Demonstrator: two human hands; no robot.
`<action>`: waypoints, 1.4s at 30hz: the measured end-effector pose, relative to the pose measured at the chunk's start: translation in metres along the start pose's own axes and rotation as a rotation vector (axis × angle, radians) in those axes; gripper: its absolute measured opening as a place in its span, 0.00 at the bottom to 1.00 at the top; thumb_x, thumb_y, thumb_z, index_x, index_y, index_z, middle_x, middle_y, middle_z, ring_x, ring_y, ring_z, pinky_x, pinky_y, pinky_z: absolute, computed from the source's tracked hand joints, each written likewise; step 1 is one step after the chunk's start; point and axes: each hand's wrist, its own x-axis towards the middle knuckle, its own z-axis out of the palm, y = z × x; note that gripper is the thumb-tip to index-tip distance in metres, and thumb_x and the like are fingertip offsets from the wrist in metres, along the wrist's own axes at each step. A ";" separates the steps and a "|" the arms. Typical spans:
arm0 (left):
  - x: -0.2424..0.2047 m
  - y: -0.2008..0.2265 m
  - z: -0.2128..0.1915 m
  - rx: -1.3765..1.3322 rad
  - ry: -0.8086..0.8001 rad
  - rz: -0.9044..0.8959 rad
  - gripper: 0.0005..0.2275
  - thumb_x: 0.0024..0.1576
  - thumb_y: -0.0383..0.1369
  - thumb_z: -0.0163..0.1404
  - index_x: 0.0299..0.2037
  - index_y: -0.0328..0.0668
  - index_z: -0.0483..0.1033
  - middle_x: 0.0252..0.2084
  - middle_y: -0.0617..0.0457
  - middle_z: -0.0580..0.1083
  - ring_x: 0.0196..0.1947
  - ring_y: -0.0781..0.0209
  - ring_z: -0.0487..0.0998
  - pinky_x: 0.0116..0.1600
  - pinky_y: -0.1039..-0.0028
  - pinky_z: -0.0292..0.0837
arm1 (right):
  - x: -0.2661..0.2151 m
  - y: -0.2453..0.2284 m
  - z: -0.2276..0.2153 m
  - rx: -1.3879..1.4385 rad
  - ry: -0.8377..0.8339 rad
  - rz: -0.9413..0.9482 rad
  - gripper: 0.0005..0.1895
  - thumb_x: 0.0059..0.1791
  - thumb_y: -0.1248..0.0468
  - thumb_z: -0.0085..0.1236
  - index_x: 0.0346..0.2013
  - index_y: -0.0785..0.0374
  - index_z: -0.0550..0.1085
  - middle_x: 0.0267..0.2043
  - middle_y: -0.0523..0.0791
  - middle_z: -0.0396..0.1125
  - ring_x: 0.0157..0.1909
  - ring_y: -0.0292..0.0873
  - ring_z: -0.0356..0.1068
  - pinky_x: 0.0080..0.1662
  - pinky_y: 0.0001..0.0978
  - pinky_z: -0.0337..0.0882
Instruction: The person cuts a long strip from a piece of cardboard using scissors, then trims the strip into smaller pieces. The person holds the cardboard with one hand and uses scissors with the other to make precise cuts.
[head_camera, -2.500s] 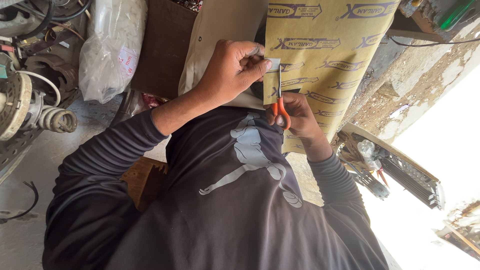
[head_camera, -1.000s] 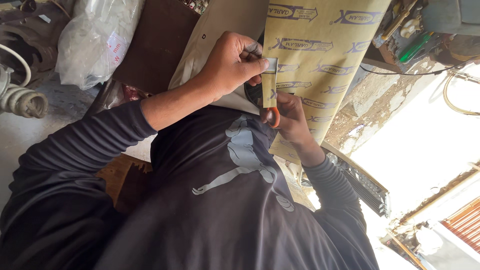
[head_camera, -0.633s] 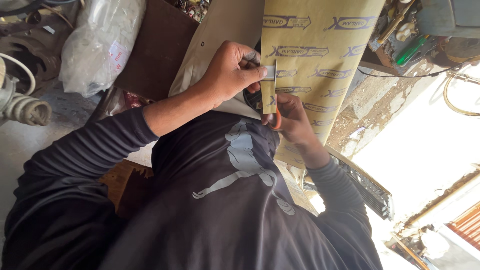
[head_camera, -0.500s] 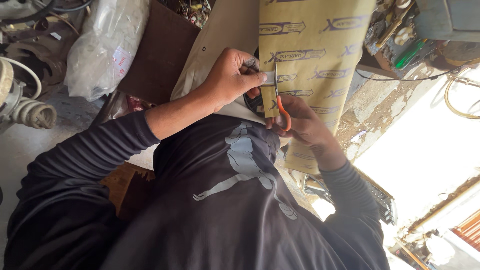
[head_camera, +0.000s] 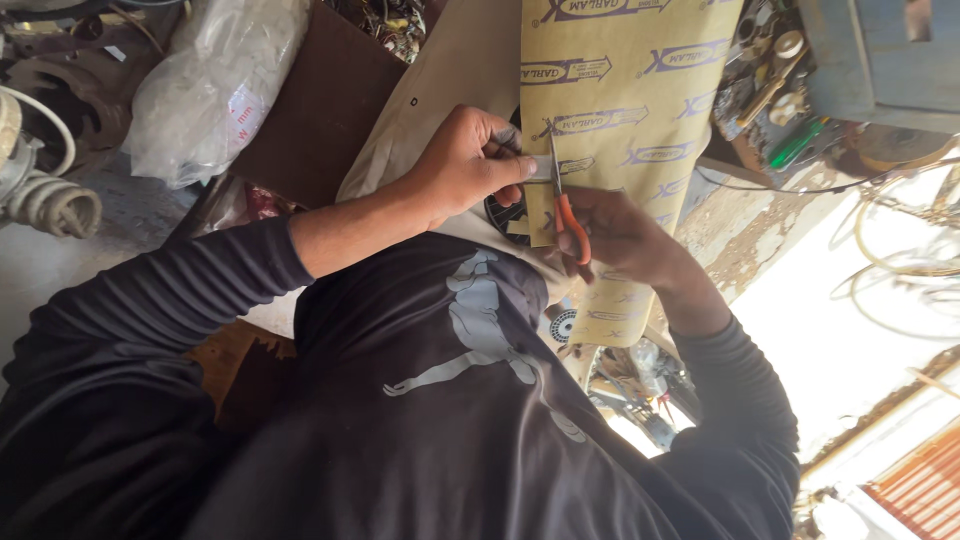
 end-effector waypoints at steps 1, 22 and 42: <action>0.002 0.002 0.000 -0.012 -0.002 0.020 0.04 0.57 0.25 0.57 0.35 0.28 0.79 0.26 0.52 0.79 0.22 0.71 0.79 0.28 0.81 0.76 | 0.003 0.001 -0.005 -0.028 0.015 -0.016 0.18 0.50 0.62 0.63 0.47 0.72 0.70 0.35 0.48 0.71 0.28 0.36 0.71 0.26 0.24 0.69; 0.003 0.030 -0.019 0.559 0.073 0.547 0.05 0.61 0.26 0.57 0.40 0.28 0.79 0.27 0.49 0.79 0.24 0.67 0.81 0.31 0.78 0.76 | 0.034 0.051 -0.003 0.005 0.076 -0.323 0.16 0.46 0.64 0.65 0.44 0.71 0.74 0.35 0.45 0.73 0.33 0.33 0.70 0.37 0.24 0.71; 0.010 0.018 -0.017 0.198 0.059 0.336 0.06 0.62 0.25 0.55 0.34 0.28 0.78 0.26 0.55 0.77 0.25 0.73 0.79 0.30 0.82 0.74 | 0.037 0.077 0.012 0.166 0.181 -0.410 0.18 0.47 0.60 0.67 0.41 0.71 0.73 0.27 0.41 0.67 0.26 0.30 0.63 0.30 0.21 0.62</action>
